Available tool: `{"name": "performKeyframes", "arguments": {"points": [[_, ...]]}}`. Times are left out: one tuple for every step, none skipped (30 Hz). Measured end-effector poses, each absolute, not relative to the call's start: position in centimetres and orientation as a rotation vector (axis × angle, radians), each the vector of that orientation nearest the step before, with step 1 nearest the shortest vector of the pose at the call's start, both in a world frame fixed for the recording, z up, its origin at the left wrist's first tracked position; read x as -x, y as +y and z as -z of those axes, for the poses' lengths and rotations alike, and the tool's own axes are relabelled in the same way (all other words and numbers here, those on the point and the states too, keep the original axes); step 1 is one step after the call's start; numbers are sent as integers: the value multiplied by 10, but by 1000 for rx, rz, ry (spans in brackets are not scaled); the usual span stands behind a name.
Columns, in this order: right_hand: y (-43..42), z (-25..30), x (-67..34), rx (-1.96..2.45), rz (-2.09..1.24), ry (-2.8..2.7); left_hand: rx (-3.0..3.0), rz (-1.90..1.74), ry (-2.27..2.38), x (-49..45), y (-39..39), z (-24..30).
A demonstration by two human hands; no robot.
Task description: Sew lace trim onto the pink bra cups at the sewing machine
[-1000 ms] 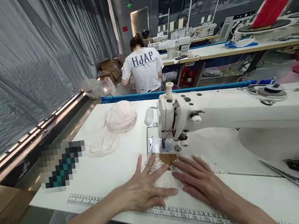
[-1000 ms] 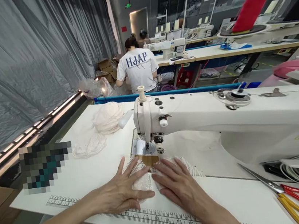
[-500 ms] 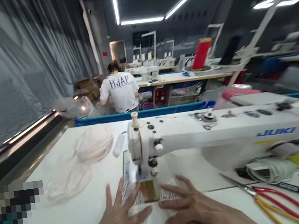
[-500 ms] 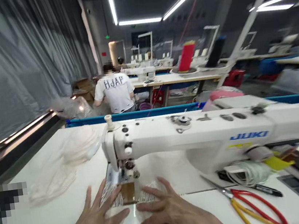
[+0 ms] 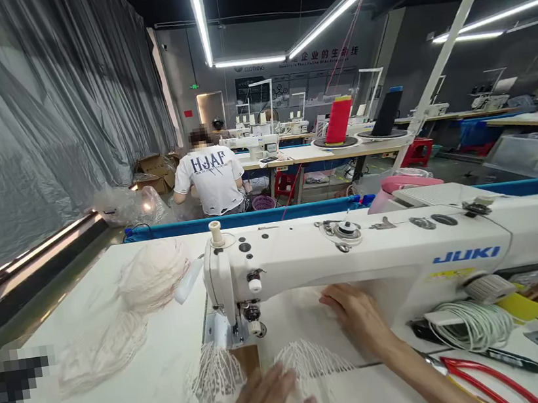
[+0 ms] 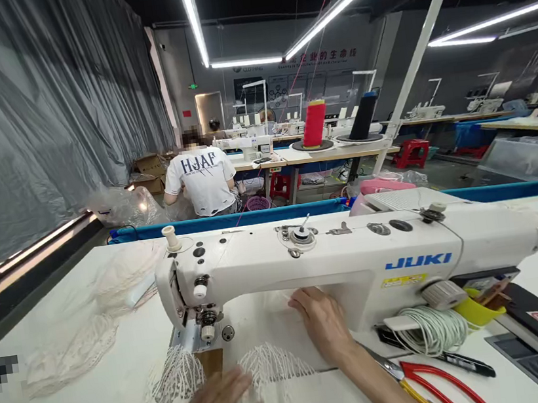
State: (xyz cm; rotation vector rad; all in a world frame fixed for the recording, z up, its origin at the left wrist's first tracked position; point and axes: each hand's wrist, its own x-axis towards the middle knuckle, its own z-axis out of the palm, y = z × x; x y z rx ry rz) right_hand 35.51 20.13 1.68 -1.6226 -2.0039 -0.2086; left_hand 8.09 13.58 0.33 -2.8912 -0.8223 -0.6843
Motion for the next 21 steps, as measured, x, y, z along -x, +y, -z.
{"name": "performKeyframes", "arguments": {"points": [[197,-19,-356,1608,220,-2007,3043,694,-720,-95,145,-11],[193,-21,-356,1593,235,-2009,3177,659,-750,-111,156,-20],[190,-23,-356,1579,252,-2011,3244,606,-913,-127,169,-29],[187,-24,-356,1565,272,-2011,3230,563,-1111,-144,183,-37],[184,-25,-356,1552,295,-2008,3205,489,-1254,-160,196,-43],[181,-25,-357,1539,319,-2001,3194,456,-1288,-173,209,-47],[177,-26,-358,1524,342,-1991,3195,426,-1297,-185,220,-49],[172,-27,-361,1504,364,-1980,3186,385,-1315,-194,229,-49],[167,-29,-364,1479,382,-1968,3174,358,-1325,-200,236,-47],[160,-32,-368,1451,395,-1958,3163,331,-1336,-203,241,-45],[152,-36,-373,1423,402,-1950,3154,308,-1349,-205,244,-43],[142,-41,-377,1393,402,-1945,3153,288,-1359,-205,246,-42],[131,-48,-382,1357,404,-1939,3160,270,-1367,-204,246,-43],[119,-55,-385,1321,409,-1932,3173,260,-1374,-203,245,-45],[107,-62,-388,1281,415,-1930,3187,266,-1381,-202,242,-48],[94,-69,-390,1247,427,-1927,3202,295,-1390,-201,238,-52],[81,-76,-391,1228,424,-1928,3216,341,-1395,-200,231,-58],[69,-81,-391,1214,417,-1923,3224,391,-1386,-198,222,-64],[57,-85,-389,1208,407,-1914,3250,471,-1393,-196,210,-71],[46,-88,-386,1203,394,-1899,3303,563,-1426,-194,196,-77],[35,-89,-383,1195,390,-1877,3381,675,-1495,-191,180,-83]]}}
